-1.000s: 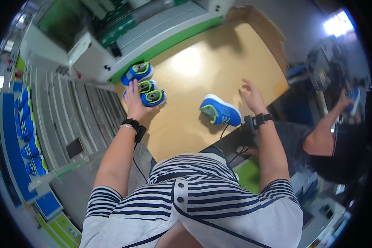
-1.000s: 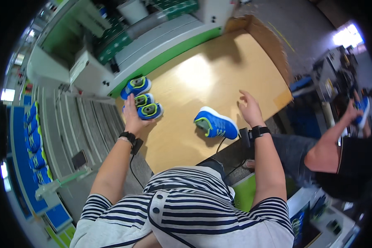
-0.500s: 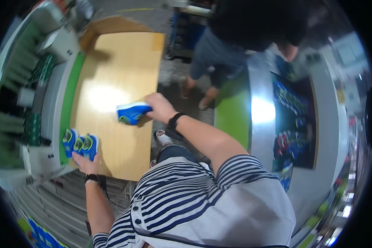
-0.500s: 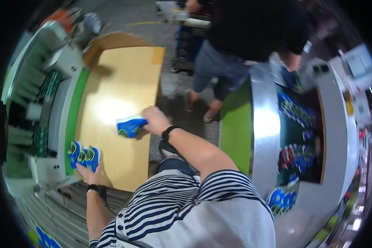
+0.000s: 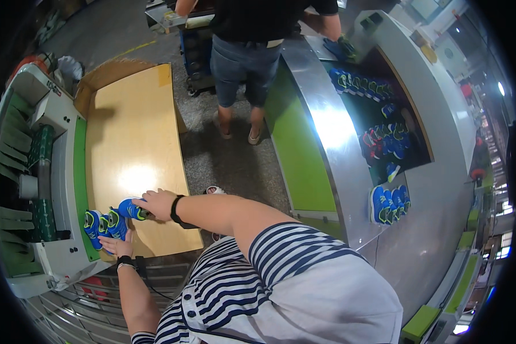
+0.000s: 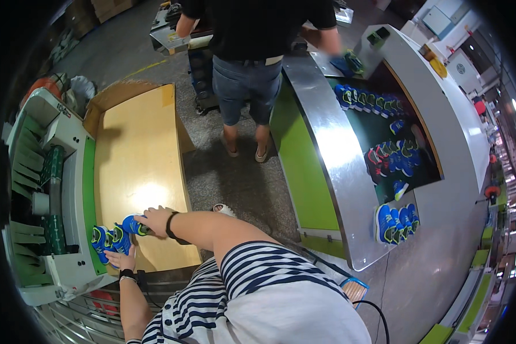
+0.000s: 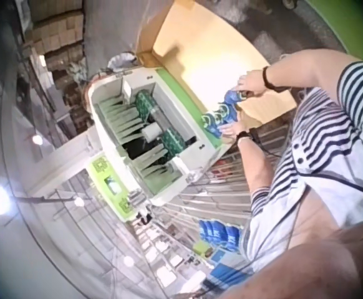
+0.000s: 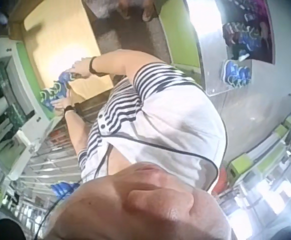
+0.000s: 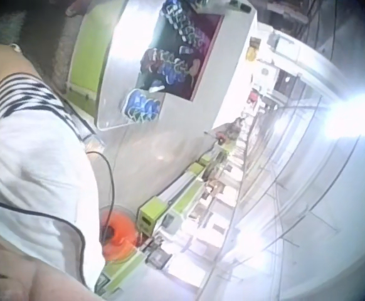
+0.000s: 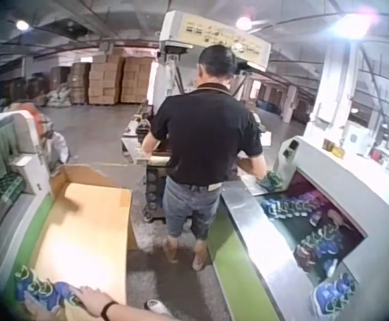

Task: The person picks up blue sneakers from a conveyor belt and places them onto a wooden table. They repeatedly handle the shoes, arranging them in pairs and rows on the table surface. The person also briefly handles a black sneaker with red laces.

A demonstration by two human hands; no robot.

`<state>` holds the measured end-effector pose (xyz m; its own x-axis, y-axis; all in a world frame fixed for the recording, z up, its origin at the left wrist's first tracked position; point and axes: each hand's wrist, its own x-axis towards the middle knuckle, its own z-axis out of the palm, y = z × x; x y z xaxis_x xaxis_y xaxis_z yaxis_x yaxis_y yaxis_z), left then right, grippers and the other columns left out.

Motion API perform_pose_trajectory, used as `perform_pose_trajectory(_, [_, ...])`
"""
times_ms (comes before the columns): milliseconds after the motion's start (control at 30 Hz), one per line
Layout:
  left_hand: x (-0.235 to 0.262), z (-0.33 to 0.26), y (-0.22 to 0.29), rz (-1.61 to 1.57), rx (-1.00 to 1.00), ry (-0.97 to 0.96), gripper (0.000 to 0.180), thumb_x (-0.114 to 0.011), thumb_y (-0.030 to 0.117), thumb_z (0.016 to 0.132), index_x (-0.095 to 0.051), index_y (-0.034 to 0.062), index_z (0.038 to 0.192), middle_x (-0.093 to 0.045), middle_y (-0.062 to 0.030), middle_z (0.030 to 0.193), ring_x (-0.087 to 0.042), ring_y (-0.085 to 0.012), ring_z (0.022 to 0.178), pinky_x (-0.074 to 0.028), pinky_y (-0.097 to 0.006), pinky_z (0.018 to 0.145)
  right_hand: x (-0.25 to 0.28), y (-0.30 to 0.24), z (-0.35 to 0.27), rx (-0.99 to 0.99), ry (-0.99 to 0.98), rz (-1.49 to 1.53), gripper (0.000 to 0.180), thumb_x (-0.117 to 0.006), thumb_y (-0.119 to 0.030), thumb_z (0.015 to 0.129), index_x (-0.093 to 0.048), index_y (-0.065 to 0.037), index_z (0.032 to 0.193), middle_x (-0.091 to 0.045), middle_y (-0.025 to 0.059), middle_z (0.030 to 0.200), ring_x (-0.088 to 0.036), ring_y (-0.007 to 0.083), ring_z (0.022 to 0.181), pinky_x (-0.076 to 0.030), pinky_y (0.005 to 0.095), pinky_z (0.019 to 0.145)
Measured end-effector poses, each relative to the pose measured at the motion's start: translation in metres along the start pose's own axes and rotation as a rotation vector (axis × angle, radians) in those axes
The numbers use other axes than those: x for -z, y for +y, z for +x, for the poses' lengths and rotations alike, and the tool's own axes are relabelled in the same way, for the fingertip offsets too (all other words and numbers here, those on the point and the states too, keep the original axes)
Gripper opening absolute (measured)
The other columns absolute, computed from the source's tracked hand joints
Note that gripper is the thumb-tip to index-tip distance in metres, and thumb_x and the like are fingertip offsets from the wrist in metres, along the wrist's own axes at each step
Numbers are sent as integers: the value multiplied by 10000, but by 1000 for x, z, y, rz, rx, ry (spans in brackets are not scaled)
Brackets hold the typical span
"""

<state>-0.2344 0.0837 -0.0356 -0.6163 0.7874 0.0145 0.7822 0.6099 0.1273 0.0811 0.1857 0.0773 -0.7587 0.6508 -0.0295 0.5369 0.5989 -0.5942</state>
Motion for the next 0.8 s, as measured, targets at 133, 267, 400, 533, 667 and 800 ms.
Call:
perform_pose_trajectory(133, [-9, 10, -2, -45, -40, 68, 1475, -811, 659, 722, 191, -24, 1561, 0, -377, 1615, -45, -474, 1533, -105, -515, 1246, -20, 25, -25, 86, 296, 64, 783, -763, -186, 793, -406, -82, 1483, -539, 207, 1371, -553, 373, 1236, -498, 488, 990])
perform_pose_trajectory(267, [0, 10, 15, 27, 0, -40, 1475, -773, 691, 738, 202, -71, 1540, 10, -391, 1605, -17, -459, 1539, -66, -491, 1254, -3, 71, -77, -159, 230, 55, 361, -621, -231, 879, -650, -65, 1198, -657, 170, 1153, -618, 379, 1122, -503, 485, 958])
perform_pose_trajectory(400, [12, 8, 19, 60, 51, -111, 1478, -753, 714, 742, 217, -69, 1536, 33, -394, 1606, 9, -452, 1543, -46, -486, 1256, 0, 111, -170, -361, 197, -40, 334, -651, -240, 844, -694, -85, 1136, -621, 160, 1196, -585, 371, 1165, -489, 477, 984])
perform_pose_trajectory(533, [12, 10, 18, 76, 48, -115, 1480, -744, 725, 742, 220, -71, 1534, 45, -390, 1610, 26, -443, 1547, -37, -484, 1257, -11, 145, -271, -717, 139, -36, 331, -659, -276, 862, -699, -66, 1115, -661, 185, 1140, -643, 395, 1080, -524, 490, 940])
perform_pose_trajectory(667, [13, 12, 24, 91, 69, -128, 1488, -750, 722, 736, 228, -68, 1532, 44, -374, 1618, 31, -434, 1551, -38, -476, 1259, -35, 158, -354, -1058, -143, 80, 361, -600, -200, 820, -737, 6, 1082, -699, 258, 1146, -669, 402, 1105, -533, 481, 946])
perform_pose_trajectory(800, [16, 13, 17, 88, 92, -106, 1487, -765, 707, 729, 227, -50, 1539, 42, -372, 1618, 15, -434, 1551, -59, -476, 1262, -64, 161, -409, -1126, -305, 96, 376, -624, -236, 818, -753, -1, 1080, -707, 250, 1143, -676, 390, 1105, -539, 467, 937])
